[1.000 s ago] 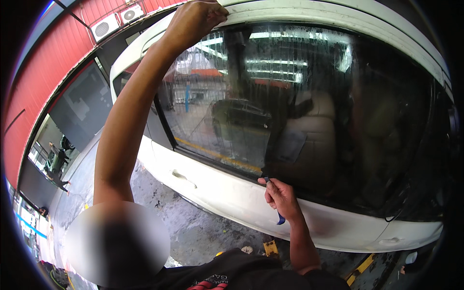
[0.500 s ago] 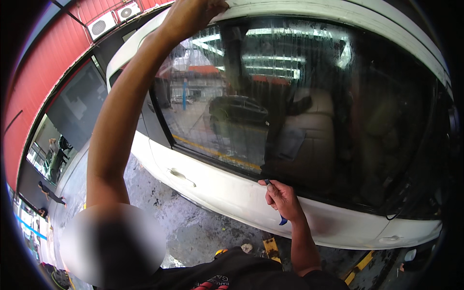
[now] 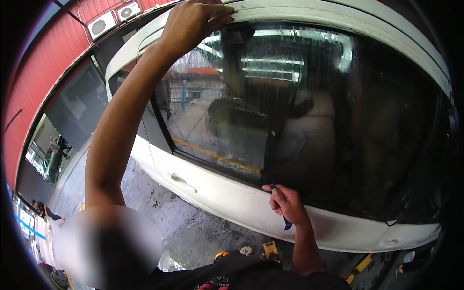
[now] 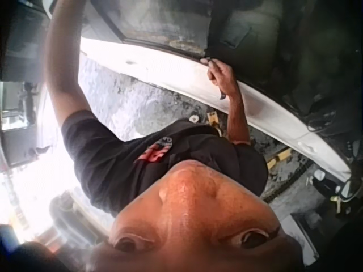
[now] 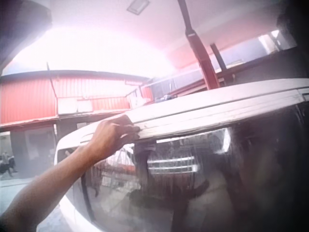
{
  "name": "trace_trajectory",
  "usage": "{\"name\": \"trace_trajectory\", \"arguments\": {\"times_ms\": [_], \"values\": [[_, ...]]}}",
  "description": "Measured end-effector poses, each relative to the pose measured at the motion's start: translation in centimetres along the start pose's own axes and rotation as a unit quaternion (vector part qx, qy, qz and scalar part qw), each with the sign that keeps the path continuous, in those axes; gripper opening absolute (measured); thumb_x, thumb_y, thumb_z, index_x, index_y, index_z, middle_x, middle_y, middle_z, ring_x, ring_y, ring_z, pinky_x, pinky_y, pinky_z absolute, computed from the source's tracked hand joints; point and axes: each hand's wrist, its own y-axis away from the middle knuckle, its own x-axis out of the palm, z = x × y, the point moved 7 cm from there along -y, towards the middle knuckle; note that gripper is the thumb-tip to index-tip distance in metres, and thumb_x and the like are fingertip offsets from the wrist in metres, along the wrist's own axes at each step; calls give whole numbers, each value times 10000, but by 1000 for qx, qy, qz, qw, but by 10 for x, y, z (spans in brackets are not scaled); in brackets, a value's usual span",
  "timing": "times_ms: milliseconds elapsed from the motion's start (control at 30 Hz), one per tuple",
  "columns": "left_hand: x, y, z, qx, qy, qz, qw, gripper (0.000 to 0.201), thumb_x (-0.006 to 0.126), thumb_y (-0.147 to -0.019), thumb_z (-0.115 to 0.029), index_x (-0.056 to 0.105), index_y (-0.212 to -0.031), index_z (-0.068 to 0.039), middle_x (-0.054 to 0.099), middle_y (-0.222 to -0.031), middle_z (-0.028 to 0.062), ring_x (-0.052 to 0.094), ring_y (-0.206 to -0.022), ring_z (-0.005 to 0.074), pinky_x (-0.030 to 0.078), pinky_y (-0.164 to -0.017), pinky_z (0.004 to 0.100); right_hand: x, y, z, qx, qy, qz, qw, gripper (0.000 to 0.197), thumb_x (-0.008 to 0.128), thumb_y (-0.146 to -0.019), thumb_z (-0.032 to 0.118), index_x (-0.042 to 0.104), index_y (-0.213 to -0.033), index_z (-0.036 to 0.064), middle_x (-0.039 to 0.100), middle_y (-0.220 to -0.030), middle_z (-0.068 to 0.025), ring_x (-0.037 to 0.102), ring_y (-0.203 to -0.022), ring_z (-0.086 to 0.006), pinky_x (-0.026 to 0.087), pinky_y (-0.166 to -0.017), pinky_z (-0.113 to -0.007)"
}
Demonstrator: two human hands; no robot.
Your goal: The person applies a tint film to the rear window of a white car using a squeegee. They smooth the film along the edges and across the surface to remove bubbles and ensure adhesion.
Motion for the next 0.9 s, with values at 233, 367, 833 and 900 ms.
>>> {"name": "trace_trajectory", "arguments": {"times_ms": [233,367,833,900], "values": [[-1,-7,0,-42,34,-6,999,117,759,-905,-153,819,-943,-61,763,-901,139,743,-776,307,580,-723,397,0,5,-3,-25,-5,44,999,417,486,-1137,284,608,-1371,-39,520,-692,8,401,-567,-33,358,-528,-210],[1,-6,-6,5,-35,-34,999,83,736,-874,-111,789,-891,-50,743,-873,129,728,-771,315,574,-706,404,-2,4,-5,-24,-44,72,996,443,491,-1133,311,608,-1368,-46,531,-685,-1,417,-564,-45,361,-526,-218],[9,-5,-14,60,-107,-3,992,95,621,-875,-97,696,-826,-64,642,-814,112,674,-796,321,535,-693,439,-5,-1,-3,-30,-40,75,996,404,467,-1144,260,607,-1357,-53,491,-686,14,377,-572,-42,333,-516,-215],[8,-10,-19,56,-98,-1,994,125,631,-878,-106,695,-777,-69,634,-769,108,680,-800,310,541,-691,443,-7,1,-4,-37,-44,73,996,390,468,-1145,245,606,-1374,-39,481,-688,21,366,-581,-41,327,-520,-213]]}}
